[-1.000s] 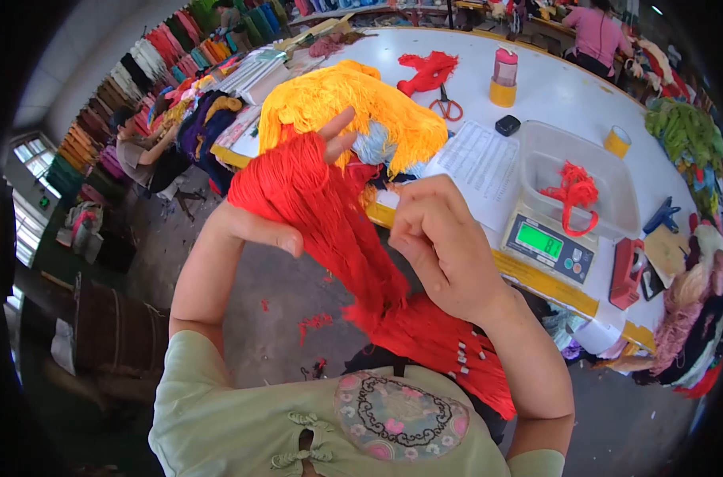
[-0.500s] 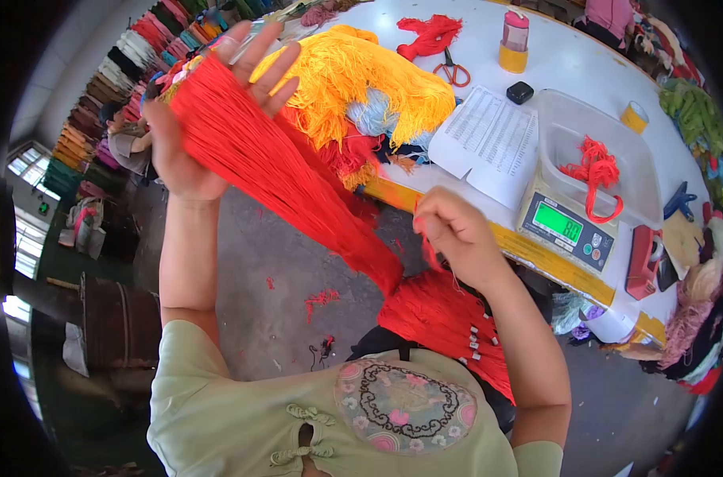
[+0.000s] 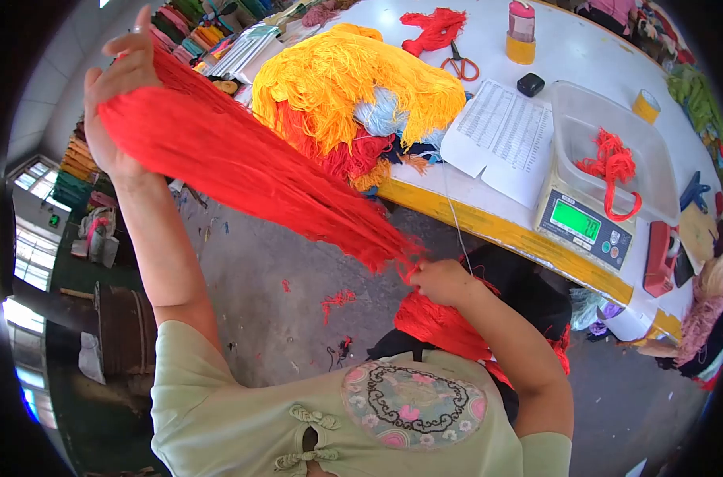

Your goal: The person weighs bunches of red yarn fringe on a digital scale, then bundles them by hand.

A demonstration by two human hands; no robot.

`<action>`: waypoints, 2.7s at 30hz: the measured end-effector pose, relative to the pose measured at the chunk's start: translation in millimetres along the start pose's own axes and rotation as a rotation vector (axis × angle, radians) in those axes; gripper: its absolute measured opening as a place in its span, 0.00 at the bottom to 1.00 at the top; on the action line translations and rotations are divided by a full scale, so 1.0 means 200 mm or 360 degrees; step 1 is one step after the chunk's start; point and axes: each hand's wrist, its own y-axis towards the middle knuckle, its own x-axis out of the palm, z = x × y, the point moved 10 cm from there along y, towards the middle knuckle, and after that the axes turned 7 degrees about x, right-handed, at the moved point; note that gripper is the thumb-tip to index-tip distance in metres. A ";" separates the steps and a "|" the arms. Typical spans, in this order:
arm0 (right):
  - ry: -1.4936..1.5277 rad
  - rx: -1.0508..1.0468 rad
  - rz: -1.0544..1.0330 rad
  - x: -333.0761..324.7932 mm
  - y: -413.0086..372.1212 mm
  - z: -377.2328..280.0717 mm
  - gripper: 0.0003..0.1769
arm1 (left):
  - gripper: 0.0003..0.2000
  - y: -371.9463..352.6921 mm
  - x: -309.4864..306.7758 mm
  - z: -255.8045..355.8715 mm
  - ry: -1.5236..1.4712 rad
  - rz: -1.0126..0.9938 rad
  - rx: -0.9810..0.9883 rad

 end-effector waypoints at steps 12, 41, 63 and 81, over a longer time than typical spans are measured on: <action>0.0218 -0.0239 0.1185 -1.05 0.01 -0.41 0.23 | 0.26 -0.07 0.28 -0.08 -0.0236 -0.0818 -0.0486; 0.1975 0.0358 0.0806 -1.10 -0.59 -0.04 0.08 | 0.26 -0.69 -0.49 -1.19 0.0736 -0.0025 -0.0699; 0.1165 0.0343 0.1481 -1.29 -0.63 -0.04 0.02 | 0.25 -0.75 -0.68 -1.32 0.0455 0.0382 -0.0583; 0.2159 -0.0277 0.1653 -2.44 -1.03 0.17 0.16 | 0.08 -2.48 -2.06 -1.50 0.0146 0.1254 -0.1647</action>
